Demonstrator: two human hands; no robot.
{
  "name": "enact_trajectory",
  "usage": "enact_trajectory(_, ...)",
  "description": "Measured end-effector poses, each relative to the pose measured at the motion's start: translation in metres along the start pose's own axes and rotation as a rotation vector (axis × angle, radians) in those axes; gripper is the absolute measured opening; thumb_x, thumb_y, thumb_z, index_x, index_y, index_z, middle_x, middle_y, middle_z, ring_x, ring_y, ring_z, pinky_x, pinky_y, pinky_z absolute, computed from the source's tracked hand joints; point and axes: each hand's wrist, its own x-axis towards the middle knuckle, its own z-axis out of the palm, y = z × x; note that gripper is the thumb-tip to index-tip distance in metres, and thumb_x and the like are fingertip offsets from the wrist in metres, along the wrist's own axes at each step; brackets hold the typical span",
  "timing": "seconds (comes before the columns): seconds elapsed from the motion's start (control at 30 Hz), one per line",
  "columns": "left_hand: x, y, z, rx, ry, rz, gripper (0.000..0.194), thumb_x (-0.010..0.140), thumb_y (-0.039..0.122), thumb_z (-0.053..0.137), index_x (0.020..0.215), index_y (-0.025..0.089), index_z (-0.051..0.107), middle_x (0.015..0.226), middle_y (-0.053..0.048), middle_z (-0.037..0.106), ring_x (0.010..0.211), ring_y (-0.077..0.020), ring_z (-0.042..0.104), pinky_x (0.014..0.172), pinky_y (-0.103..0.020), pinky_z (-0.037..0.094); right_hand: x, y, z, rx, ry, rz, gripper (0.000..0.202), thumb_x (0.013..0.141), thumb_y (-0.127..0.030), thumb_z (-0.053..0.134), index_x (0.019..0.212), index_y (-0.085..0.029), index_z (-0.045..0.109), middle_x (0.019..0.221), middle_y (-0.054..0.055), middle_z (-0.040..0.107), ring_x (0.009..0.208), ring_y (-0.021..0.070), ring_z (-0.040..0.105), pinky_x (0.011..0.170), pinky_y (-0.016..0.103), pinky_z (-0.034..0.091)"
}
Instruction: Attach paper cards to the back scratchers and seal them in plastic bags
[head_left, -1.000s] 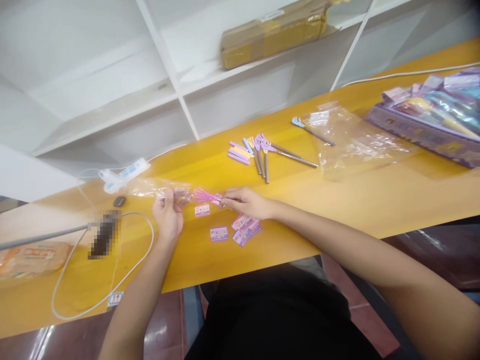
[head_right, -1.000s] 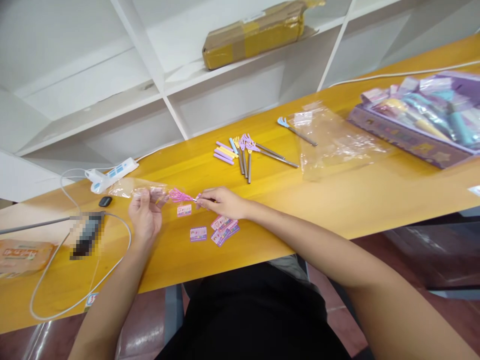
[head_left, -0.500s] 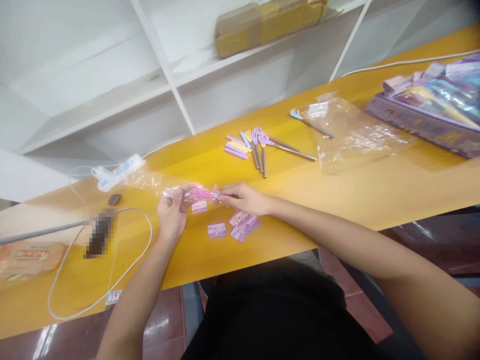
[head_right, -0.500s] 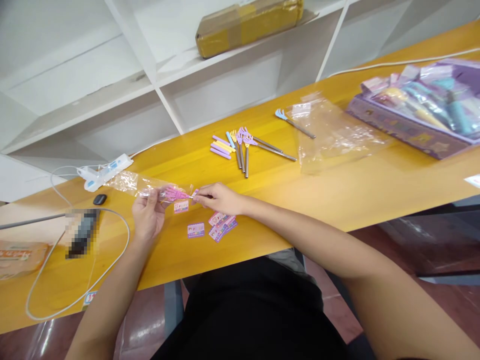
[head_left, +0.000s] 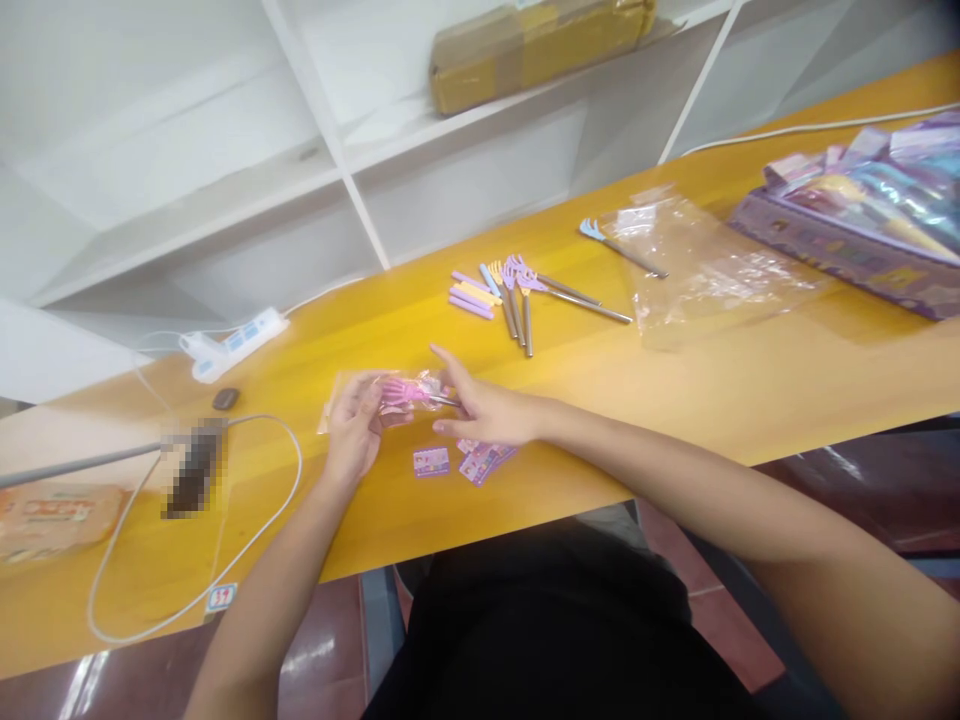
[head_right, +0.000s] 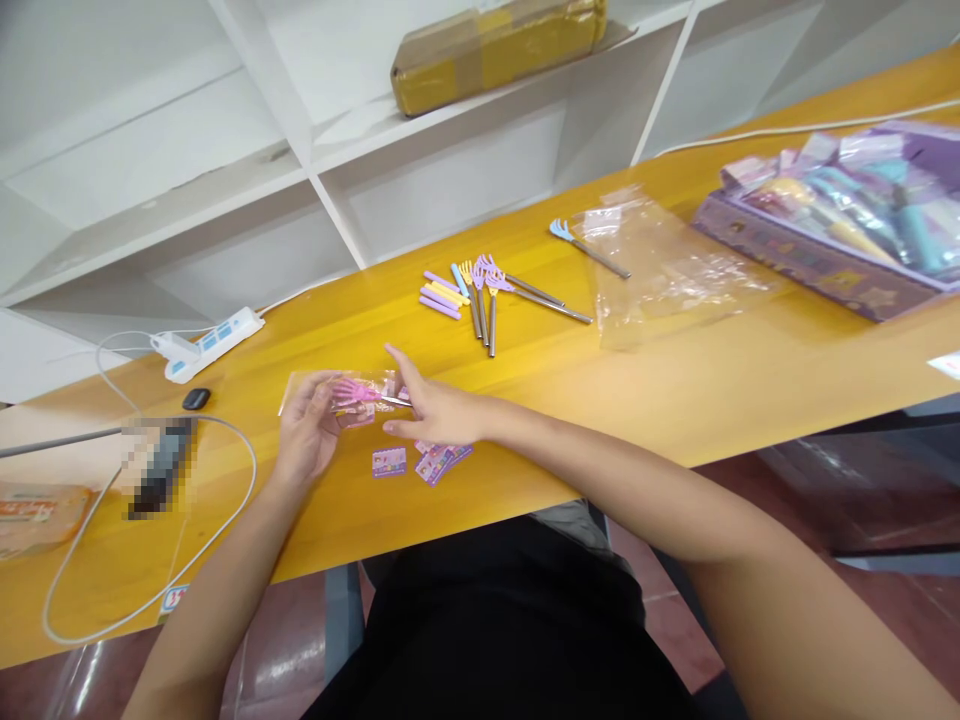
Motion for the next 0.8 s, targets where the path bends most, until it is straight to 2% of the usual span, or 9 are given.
enact_trajectory(0.1, 0.001, -0.001, -0.002, 0.04, 0.012, -0.029, 0.04, 0.076, 0.045, 0.093, 0.101, 0.019, 0.077, 0.099, -0.007, 0.078, 0.082, -0.0203, 0.076, 0.066, -0.031, 0.068, -0.001, -0.001, 0.002, 0.013, 0.025, -0.058, 0.111, 0.095, -0.031, 0.07, 0.172, -0.021, -0.01, 0.128, 0.015, 0.061, 0.085, 0.0156, 0.064, 0.084, 0.033, 0.055)
enact_trajectory(0.2, 0.0, -0.003, -0.004, 0.074, -0.039, -0.075, 0.04, 0.073, 0.045, 0.095, 0.097, 0.016, 0.08, 0.095, -0.01, 0.079, 0.08, -0.022, 0.077, 0.07, -0.034, 0.068, -0.001, 0.0, 0.004, -0.012, 0.061, -0.09, 0.112, 0.091, -0.031, 0.074, 0.173, -0.023, -0.003, 0.134, 0.016, 0.058, 0.103, 0.0208, 0.066, 0.092, 0.036, 0.055)
enact_trajectory(0.33, -0.002, -0.008, -0.001, 0.116, -0.068, -0.071, 0.032, 0.074, 0.04, 0.096, 0.09, 0.016, 0.081, 0.089, -0.01, 0.08, 0.081, -0.022, 0.077, 0.077, -0.032, 0.066, -0.001, 0.0, 0.005, -0.041, 0.049, -0.089, 0.11, 0.094, -0.031, 0.071, 0.172, -0.024, -0.005, 0.137, 0.017, 0.055, 0.091, 0.0164, 0.064, 0.083, 0.033, 0.055)
enact_trajectory(0.47, 0.001, -0.006, 0.001, 0.02, 0.07, 0.023, 0.031, 0.072, 0.038, 0.097, 0.086, 0.017, 0.079, 0.086, -0.006, 0.078, 0.079, -0.0173, 0.076, 0.072, -0.025, 0.063, 0.001, 0.0, 0.001, -0.123, 0.107, -0.031, 0.1, 0.1, -0.035, 0.063, 0.171, -0.019, -0.006, 0.132, 0.016, 0.06, 0.084, 0.0156, 0.062, 0.079, 0.031, 0.051)
enact_trajectory(0.63, 0.011, 0.006, -0.009, -0.074, 0.238, 0.127, 0.037, 0.068, 0.041, 0.099, 0.083, 0.016, 0.076, 0.082, -0.003, 0.078, 0.076, -0.0143, 0.075, 0.063, -0.02, 0.059, 0.005, 0.005, -0.005, -0.235, 0.194, 0.123, 0.076, 0.108, -0.045, 0.052, 0.168, -0.013, 0.018, 0.106, 0.011, 0.07, 0.082, 0.0201, 0.063, 0.074, 0.031, 0.047)
enact_trajectory(0.8, 0.012, 0.008, -0.013, -0.075, 0.229, 0.109, 0.035, 0.068, 0.042, 0.099, 0.082, 0.017, 0.078, 0.084, -0.004, 0.079, 0.077, -0.0142, 0.075, 0.064, -0.02, 0.06, 0.007, 0.011, 0.0, -0.196, 0.234, 0.098, 0.068, 0.108, -0.045, 0.049, 0.162, -0.011, 0.027, 0.099, 0.009, 0.067, 0.08, 0.0202, 0.062, 0.075, 0.033, 0.047)
